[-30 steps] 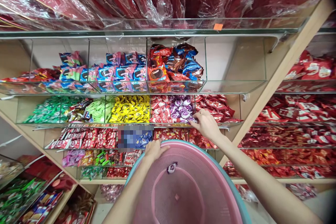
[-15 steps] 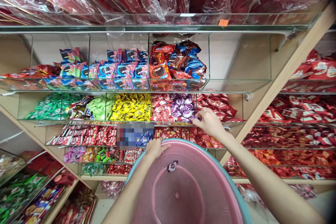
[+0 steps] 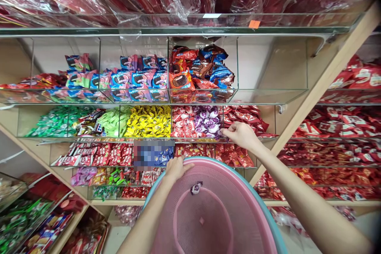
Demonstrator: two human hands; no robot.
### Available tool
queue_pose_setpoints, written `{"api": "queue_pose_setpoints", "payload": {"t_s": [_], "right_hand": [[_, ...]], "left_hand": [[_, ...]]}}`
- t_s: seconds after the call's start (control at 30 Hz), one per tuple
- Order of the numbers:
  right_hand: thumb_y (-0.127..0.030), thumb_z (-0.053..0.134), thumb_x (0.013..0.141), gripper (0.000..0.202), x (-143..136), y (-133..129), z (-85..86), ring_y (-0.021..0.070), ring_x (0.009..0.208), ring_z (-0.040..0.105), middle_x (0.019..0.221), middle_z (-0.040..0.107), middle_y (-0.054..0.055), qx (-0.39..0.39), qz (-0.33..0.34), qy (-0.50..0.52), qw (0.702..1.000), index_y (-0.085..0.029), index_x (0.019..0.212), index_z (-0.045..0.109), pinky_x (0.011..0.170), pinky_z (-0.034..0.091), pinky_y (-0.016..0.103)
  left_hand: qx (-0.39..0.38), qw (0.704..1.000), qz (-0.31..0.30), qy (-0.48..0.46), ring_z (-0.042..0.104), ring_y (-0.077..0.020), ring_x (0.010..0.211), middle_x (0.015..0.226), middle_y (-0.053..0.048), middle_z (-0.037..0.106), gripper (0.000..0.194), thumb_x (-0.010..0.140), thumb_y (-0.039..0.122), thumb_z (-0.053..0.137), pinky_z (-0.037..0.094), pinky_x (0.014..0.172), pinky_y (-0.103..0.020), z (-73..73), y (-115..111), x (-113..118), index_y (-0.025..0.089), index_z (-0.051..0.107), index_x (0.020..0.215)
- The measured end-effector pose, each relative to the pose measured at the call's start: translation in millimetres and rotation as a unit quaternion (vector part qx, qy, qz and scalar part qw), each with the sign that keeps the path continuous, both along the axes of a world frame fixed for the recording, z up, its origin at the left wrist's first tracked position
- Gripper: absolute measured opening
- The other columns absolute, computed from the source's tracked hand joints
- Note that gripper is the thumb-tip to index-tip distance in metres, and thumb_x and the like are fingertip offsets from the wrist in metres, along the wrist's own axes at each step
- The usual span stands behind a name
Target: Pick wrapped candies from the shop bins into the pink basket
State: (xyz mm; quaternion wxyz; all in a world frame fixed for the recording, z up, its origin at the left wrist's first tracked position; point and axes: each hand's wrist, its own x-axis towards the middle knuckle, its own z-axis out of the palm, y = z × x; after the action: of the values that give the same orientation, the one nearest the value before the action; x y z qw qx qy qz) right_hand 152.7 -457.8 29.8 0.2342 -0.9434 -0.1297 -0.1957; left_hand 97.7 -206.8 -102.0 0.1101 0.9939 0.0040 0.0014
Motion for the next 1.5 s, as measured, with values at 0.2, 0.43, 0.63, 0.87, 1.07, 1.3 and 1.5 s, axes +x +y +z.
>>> {"api": "queue_pose_setpoints", "payload": {"t_s": [0.2,0.43,0.63,0.87,1.07,1.3,1.5], "right_hand": [[-0.052,0.056,0.074,0.039,-26,-4,-1.3,0.0114,0.051,0.042,0.054,0.049,-0.001,0.068,0.055,-0.01,0.996,-0.019,0.054,0.055,0.052,0.031,0.025],[-0.041,0.054,0.081,0.033,-64,29,-102.2,0.0129,0.06,0.049,0.062,0.053,0.0,-0.006,0.208,0.125,0.97,-0.018,0.058,0.056,0.058,0.037,0.025],[-0.032,0.057,0.082,0.016,-78,40,-158.4,0.0228,0.087,0.054,0.092,0.06,0.01,-0.187,0.217,0.058,0.956,-0.016,0.077,0.061,0.075,0.041,0.032],[-0.034,0.052,0.087,0.016,-82,48,-157.6,0.0194,0.085,0.052,0.09,0.056,0.005,-0.167,0.297,-0.01,0.94,-0.02,0.088,0.059,0.074,0.042,0.031],[-0.033,0.05,0.088,0.018,-65,61,-168.3,0.0216,0.091,0.051,0.096,0.055,0.007,-0.25,0.32,-0.065,0.912,-0.017,0.094,0.058,0.078,0.041,0.034],[-0.03,0.051,0.087,0.019,-72,56,-189.9,0.0211,0.09,0.049,0.096,0.054,0.007,-0.216,0.281,-0.004,0.935,-0.019,0.101,0.057,0.079,0.04,0.033],[-0.034,0.051,0.087,0.026,-77,54,-189.8,0.0226,0.093,0.051,0.1,0.056,0.007,-0.134,0.264,0.019,0.955,-0.021,0.109,0.055,0.079,0.042,0.035]], "left_hand": [[0.003,1.0,-0.001,0.005,0.063,-0.0302,0.094,0.098,-0.013,0.068,0.072,0.075,0.076,0.027,0.046,0.074,-0.035,2.4,-2,0,0.021,0.059,0.109],[0.003,1.0,-0.004,0.002,0.063,-0.0289,0.094,0.1,-0.011,0.068,0.073,0.074,0.078,0.028,0.046,0.076,-0.035,-0.5,-4,1,0.025,0.057,0.114],[0.018,1.0,0.001,0.01,0.063,-0.0279,0.094,0.099,-0.012,0.068,0.072,0.073,0.078,0.029,0.045,0.076,-0.033,0.7,-2,-3,0.024,0.057,0.113],[0.016,1.0,-0.003,-0.001,0.063,-0.0287,0.093,0.097,-0.013,0.068,0.073,0.074,0.077,0.027,0.046,0.076,-0.034,2.8,-4,-8,0.023,0.057,0.112],[0.012,1.0,-0.008,-0.011,0.063,-0.0286,0.095,0.1,-0.011,0.068,0.072,0.075,0.077,0.027,0.046,0.076,-0.035,4.2,-11,-7,0.025,0.057,0.114],[0.007,1.0,-0.007,0.007,0.062,-0.029,0.098,0.103,-0.012,0.067,0.07,0.073,0.076,0.033,0.046,0.08,-0.035,1.6,-15,-6,0.025,0.057,0.114],[0.004,1.0,-0.019,0.016,0.062,-0.0291,0.097,0.099,-0.014,0.068,0.072,0.075,0.075,0.03,0.046,0.079,-0.035,-8.3,-16,-4,0.021,0.059,0.113]]}}
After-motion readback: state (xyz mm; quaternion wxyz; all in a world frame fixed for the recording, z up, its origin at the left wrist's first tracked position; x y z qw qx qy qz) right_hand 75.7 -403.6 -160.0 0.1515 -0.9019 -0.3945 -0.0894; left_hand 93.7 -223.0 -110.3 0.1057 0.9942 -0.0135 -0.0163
